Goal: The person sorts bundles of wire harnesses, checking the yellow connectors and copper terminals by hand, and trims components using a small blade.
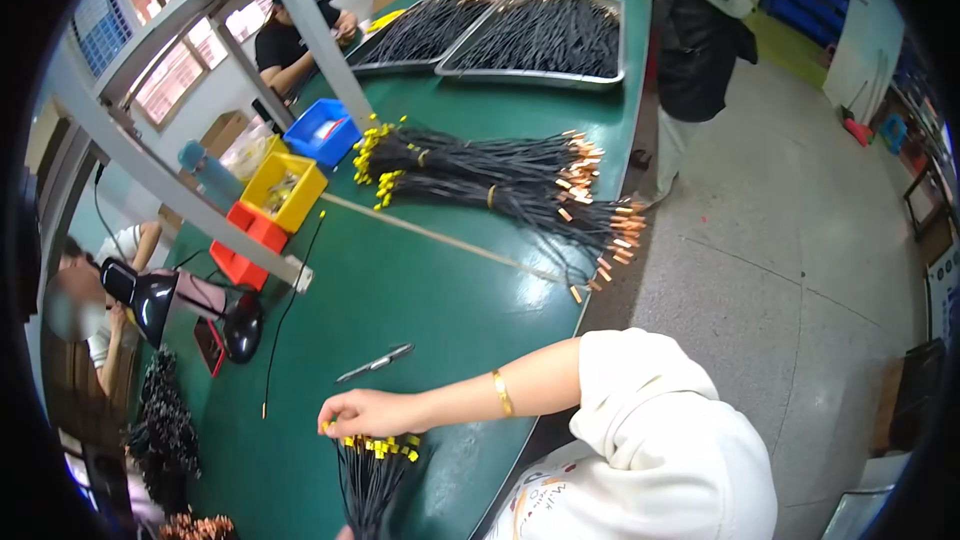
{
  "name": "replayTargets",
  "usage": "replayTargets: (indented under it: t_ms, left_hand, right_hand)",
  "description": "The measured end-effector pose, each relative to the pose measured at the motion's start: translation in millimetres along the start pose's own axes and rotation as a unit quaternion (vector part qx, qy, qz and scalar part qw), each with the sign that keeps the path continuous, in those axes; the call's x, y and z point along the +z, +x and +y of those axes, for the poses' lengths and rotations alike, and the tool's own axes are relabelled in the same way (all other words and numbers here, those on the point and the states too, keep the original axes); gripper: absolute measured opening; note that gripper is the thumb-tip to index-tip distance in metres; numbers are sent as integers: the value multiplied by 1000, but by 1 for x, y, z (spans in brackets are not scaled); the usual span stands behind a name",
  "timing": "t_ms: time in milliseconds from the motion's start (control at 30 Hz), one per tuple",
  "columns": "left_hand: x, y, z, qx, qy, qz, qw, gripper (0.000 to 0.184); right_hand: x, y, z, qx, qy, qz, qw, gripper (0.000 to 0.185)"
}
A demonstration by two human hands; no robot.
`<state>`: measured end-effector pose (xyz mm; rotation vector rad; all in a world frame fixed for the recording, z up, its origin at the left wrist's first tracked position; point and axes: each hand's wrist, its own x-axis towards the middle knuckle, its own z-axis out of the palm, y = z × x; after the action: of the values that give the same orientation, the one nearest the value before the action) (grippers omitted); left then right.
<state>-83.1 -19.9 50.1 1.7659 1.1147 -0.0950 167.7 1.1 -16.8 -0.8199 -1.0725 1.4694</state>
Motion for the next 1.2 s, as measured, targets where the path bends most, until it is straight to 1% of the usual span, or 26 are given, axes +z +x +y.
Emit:
replayTargets:
  t_ms: [33,67,100,133,200,267,300,400,433,467,500,533,567,633,700,733,767,833,900,933,967,1000,1067,1100,1167,1200]
  left_hand:
    - [-9,-5,-2,59,43,92,993,33]
    - [-20,-8,-1,52,47,98,993,33]
    - [-32,-9,9,118,250,155,948,34]
    - [-41,-10,18,180,441,199,856,36]
    - [-50,-11,29,217,462,214,833,38]
    - [-55,-9,37,290,487,249,785,41]
    - [-55,-7,41,293,489,247,783,41]
    - [-50,-2,49,383,362,150,836,35]
    - [-51,-1,42,384,365,144,836,35]
    - [-52,1,25,275,277,187,902,35]
    - [-53,4,6,156,183,227,944,35]
    - [-51,9,-1,33,86,263,960,36]
    - [-47,17,-7,30,90,263,960,36]
    - [-29,36,-9,-45,172,320,931,38]
    - [-11,52,-14,19,158,373,914,46]
    - [-9,60,-18,-5,138,376,916,45]
    - [-9,66,-23,-31,112,385,916,47]
    - [-13,70,-31,34,96,374,922,67]
    - [-23,75,-61,110,-145,373,910,68]
    - [-27,65,-50,89,-216,368,900,69]
    - [-32,57,-36,74,-287,361,884,70]
    - [-37,50,-29,61,-288,386,874,70]
    - [-45,36,-21,112,-315,313,889,73]
    - [-45,29,-15,104,-316,328,884,73]
    - [-34,21,-5,95,-350,173,916,76]
    - [-25,17,-5,90,-354,180,913,76]
  right_hand:
    - [1,0,-1,0,27,-3,1000,23]
    - [1,0,-3,-2,33,-10,999,23]
    - [0,-1,-5,25,65,-49,996,23]
    - [0,-3,-8,51,96,-85,990,23]
    - [1,-7,-12,71,133,-116,982,23]
    - [3,-10,-15,98,119,-217,964,23]
    - [2,-11,-16,112,109,-267,951,23]
    - [1,-7,-4,108,70,-251,959,24]
    - [0,-6,-1,108,51,-246,962,24]
    - [0,-6,0,105,55,-243,963,24]
    - [0,-5,1,104,46,-234,966,24]
    - [1,-5,3,103,38,-227,968,24]
    - [1,-5,4,102,29,-220,970,24]
    - [1,-3,9,100,25,-220,970,23]
    - [5,-2,17,105,13,-226,968,22]
    - [7,-2,18,107,24,-243,964,22]
    - [5,-4,17,102,21,-215,971,22]
    - [2,-5,12,109,14,-187,976,23]
    - [2,-7,10,118,9,-179,977,23]
    - [3,-7,12,116,8,-172,978,24]
    - [3,-7,12,122,11,-205,971,24]
    - [3,-6,11,119,-8,-203,972,25]
    - [6,-6,12,117,-22,-218,969,27]
    - [6,-7,12,120,-19,-209,970,33]
    - [8,-8,11,125,-20,-182,975,47]
    - [11,-7,11,130,-18,-189,973,47]
